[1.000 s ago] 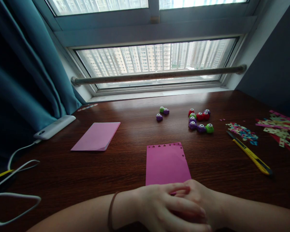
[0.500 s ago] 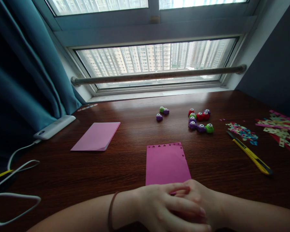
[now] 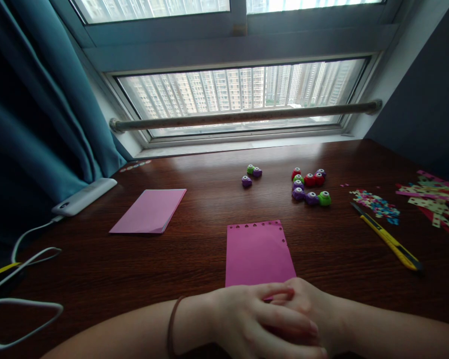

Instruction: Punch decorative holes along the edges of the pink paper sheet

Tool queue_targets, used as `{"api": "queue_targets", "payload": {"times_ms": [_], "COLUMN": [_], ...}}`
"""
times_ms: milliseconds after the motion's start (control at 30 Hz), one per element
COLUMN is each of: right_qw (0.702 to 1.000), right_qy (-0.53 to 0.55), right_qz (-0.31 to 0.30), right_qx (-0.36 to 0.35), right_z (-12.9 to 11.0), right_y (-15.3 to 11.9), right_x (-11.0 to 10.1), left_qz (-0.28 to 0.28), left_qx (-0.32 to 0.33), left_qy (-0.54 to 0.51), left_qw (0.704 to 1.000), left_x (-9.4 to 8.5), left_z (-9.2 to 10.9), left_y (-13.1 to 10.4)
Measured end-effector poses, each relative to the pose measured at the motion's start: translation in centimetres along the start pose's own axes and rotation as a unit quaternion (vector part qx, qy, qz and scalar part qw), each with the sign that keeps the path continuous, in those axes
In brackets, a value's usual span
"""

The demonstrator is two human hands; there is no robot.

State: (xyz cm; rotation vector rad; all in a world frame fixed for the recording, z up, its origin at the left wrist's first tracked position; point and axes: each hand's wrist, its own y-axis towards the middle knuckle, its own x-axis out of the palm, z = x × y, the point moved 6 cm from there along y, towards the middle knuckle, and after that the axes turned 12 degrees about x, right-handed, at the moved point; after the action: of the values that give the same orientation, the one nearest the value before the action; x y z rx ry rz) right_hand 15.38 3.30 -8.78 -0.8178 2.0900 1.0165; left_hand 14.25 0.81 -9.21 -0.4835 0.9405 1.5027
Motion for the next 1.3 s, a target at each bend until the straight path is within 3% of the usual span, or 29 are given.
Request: {"api": "queue_targets", "payload": {"times_ms": [167,300,400,600,800,900,1000,1167,1300], "right_qw": [1.000,0.999,1.000,1.000,1.000,1.000,1.000,1.000,1.000], "right_qy": [0.006,0.003,0.003,0.008,-0.004,-0.003,0.013,0.005,0.015], "right_qz": [-0.002,-0.030,-0.004,0.005,-0.014,-0.005,0.006,0.016,0.020], "right_qx": [0.006,0.010,0.008,0.005,0.011,0.008,0.009,0.002,0.000], "right_z": [0.0,0.0,0.0,0.0,-0.1,-0.1,-0.1,-0.1,-0.2], "right_y": [0.1,0.0,0.0,0.1,0.1,0.1,0.2,0.2,0.3], "right_x": [-0.2,0.1,-0.1,-0.3,-0.1,-0.2,-0.4,-0.5,-0.7], "left_qz": [0.000,0.059,0.075,-0.001,-0.045,-0.056,-0.047,0.063,0.026], "left_qx": [0.070,0.041,0.039,0.075,-0.017,-0.031,-0.004,0.049,0.128], "left_qy": [0.011,0.004,0.012,-0.005,-0.073,-0.072,-0.061,0.023,0.038], "left_qw": [0.998,0.997,0.996,0.997,0.996,0.995,0.997,0.997,0.991], "left_x": [0.4,-0.2,-0.3,0.2,0.1,0.3,0.4,-0.5,0.2], "left_z": [0.3,0.6,0.9,0.2,-0.6,-0.6,-0.1,0.6,0.4], "left_y": [-0.2,-0.3,-0.4,0.0,0.8,0.7,0.4,-0.2,-0.5]}}
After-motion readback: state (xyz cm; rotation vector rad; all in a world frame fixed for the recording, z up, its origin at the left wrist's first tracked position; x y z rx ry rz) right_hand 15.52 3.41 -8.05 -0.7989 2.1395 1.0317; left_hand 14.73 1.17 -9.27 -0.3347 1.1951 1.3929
